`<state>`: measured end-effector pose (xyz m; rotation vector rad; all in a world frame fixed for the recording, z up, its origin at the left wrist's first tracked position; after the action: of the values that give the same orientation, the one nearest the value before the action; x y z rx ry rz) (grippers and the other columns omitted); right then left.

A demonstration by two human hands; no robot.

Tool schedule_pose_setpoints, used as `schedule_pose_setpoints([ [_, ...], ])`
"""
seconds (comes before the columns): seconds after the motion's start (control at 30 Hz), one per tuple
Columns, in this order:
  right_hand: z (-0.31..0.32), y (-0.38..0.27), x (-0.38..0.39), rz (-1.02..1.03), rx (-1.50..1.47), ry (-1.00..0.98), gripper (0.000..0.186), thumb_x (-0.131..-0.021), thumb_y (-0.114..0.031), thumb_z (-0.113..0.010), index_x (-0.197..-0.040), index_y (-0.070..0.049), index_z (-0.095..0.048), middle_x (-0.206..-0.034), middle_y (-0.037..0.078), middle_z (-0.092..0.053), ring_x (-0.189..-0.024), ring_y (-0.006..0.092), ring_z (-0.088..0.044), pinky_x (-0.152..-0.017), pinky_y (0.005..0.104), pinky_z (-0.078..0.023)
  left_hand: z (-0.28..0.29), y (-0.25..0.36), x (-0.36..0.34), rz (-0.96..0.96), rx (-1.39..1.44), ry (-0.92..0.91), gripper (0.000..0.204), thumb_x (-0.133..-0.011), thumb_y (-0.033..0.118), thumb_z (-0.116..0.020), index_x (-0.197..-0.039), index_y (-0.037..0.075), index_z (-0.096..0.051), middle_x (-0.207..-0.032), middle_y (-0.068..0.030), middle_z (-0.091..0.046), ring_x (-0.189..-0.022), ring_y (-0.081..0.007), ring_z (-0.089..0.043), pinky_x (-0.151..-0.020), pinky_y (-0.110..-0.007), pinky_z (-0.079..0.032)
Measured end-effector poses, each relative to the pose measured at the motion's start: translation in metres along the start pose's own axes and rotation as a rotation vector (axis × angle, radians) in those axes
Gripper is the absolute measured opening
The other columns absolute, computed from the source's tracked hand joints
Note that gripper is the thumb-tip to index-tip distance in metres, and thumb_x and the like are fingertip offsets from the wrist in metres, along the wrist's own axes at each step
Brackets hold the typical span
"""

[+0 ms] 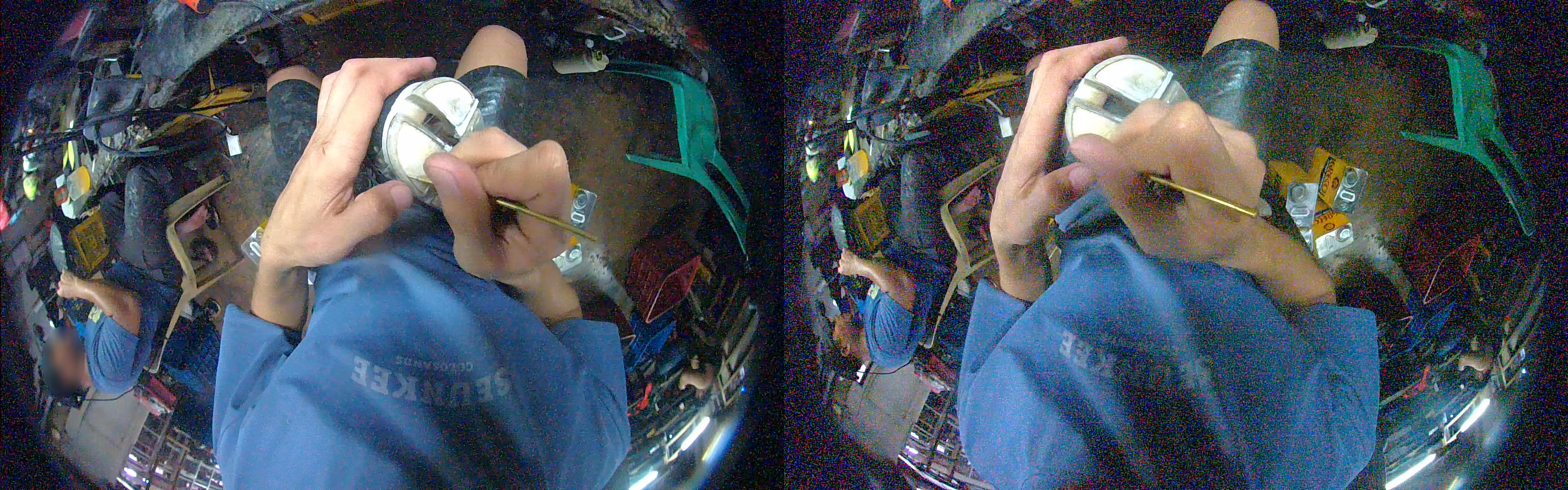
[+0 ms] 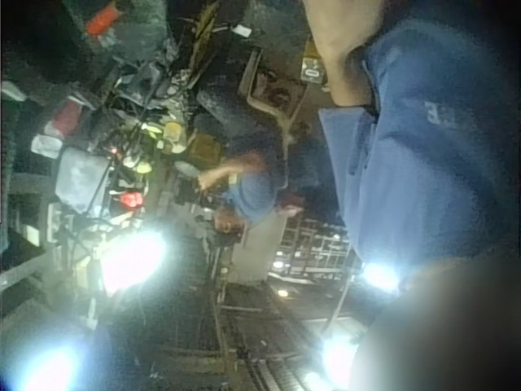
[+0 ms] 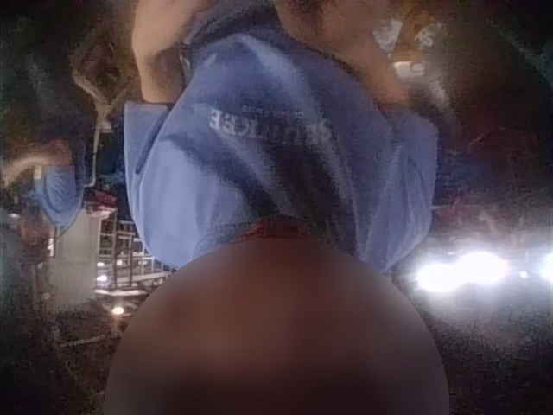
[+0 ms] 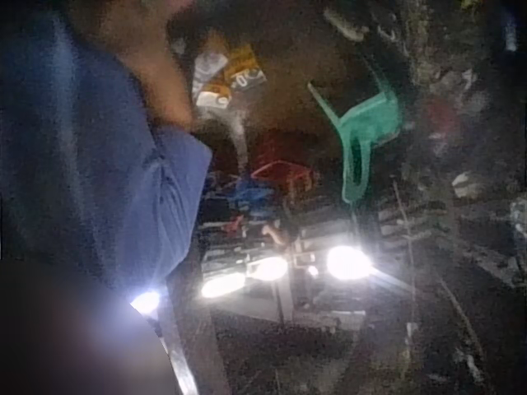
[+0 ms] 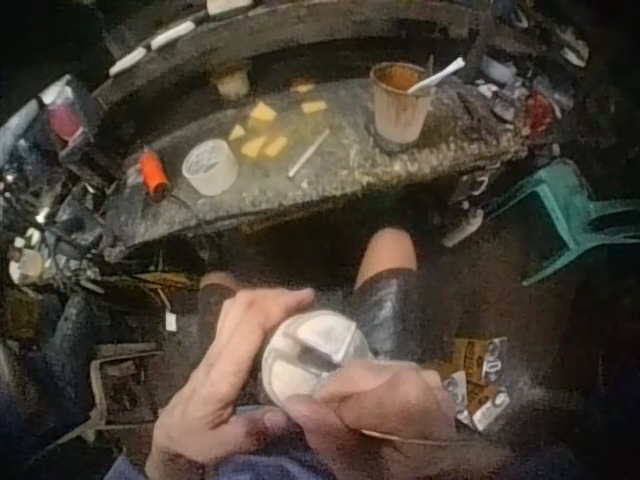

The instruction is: The person holds a black sneaker and uses a metal pick and a thin brass rod to scrape and clean the white midsole and outsole grooves. They repeatedly probe the tread and sidewall areas, then place the shoe on the workbench and handle a small plastic bag containing a tiny part.

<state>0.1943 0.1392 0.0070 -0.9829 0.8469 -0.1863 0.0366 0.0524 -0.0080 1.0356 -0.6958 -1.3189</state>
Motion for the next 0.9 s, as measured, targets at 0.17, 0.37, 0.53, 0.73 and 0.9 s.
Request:
schedule_pose_setpoints([
  [0.17,-0.003,-0.001,-0.003,0.02,0.002,0.019,0.029,-0.1,0.011,-0.075,-0.104,-0.001,-0.049,-0.083,0.016,-0.071,-0.067,0.014,-0.064,-0.059,0.0276,-0.05,0.0,-0.002,0.0,-0.007,0.014,0.023,0.096,-0.068,0.027,-0.072,-0.156,-0.002,-0.05,-0.146,-0.0237,-0.054,-0.136,-0.0421,-0.048,-0.122,-0.048,-0.035],
  [0.37,-0.008,0.003,-0.012,0.017,-0.019,0.017,0.028,-0.1,0.011,-0.074,-0.105,-0.001,-0.049,-0.083,0.016,-0.07,-0.066,0.0146,-0.064,-0.058,0.0281,-0.051,0.005,-0.003,-0.001,-0.011,-0.005,0.015,0.093,-0.069,0.025,-0.072,-0.155,-0.003,-0.051,-0.146,-0.0239,-0.054,-0.135,-0.0417,-0.049,-0.122,-0.047,-0.036],
  [0.53,-0.009,0.0,-0.015,0.038,0.026,0.011,0.028,-0.101,0.01,-0.073,-0.106,-0.001,-0.048,-0.082,0.016,-0.07,-0.067,0.0142,-0.064,-0.059,0.0277,-0.051,0.004,-0.003,0.0,-0.005,-0.007,0.038,0.092,-0.07,0.026,-0.072,-0.155,-0.003,-0.051,-0.144,-0.0239,-0.055,-0.134,-0.0418,-0.049,-0.121,-0.048,-0.037],
  [0.73,-0.007,0.006,-0.019,0.01,-0.022,0.057,0.027,-0.1,0.011,-0.073,-0.105,-0.001,-0.049,-0.082,0.016,-0.07,-0.067,0.014,-0.065,-0.06,0.028,-0.052,0.002,-0.002,-0.002,-0.034,-0.015,0.036,0.091,-0.069,0.022,-0.072,-0.154,-0.003,-0.052,-0.143,-0.0232,-0.056,-0.134,-0.0423,-0.049,-0.12,-0.048,-0.038],
  [0.9,-0.006,0.003,-0.021,0.043,0.032,0.065,0.024,-0.1,0.01,-0.073,-0.101,-0.001,-0.052,-0.081,0.014,-0.069,-0.068,0.0142,-0.066,-0.061,0.0279,-0.052,0.001,0.0,-0.002,-0.03,-0.028,0.031,0.091,-0.068,0.02,-0.073,-0.154,-0.003,-0.052,-0.144,-0.0226,-0.056,-0.134,-0.0423,-0.049,-0.12,-0.048,-0.037],
])
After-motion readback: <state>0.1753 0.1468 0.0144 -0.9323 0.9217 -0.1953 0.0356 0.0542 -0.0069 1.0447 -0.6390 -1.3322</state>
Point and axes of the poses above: each hand's wrist, its own x-axis away from the middle knuckle, its own z-axis out of the back of the hand, y = z × x, the point moved 4 cm from there along -x, towards the middle knuckle
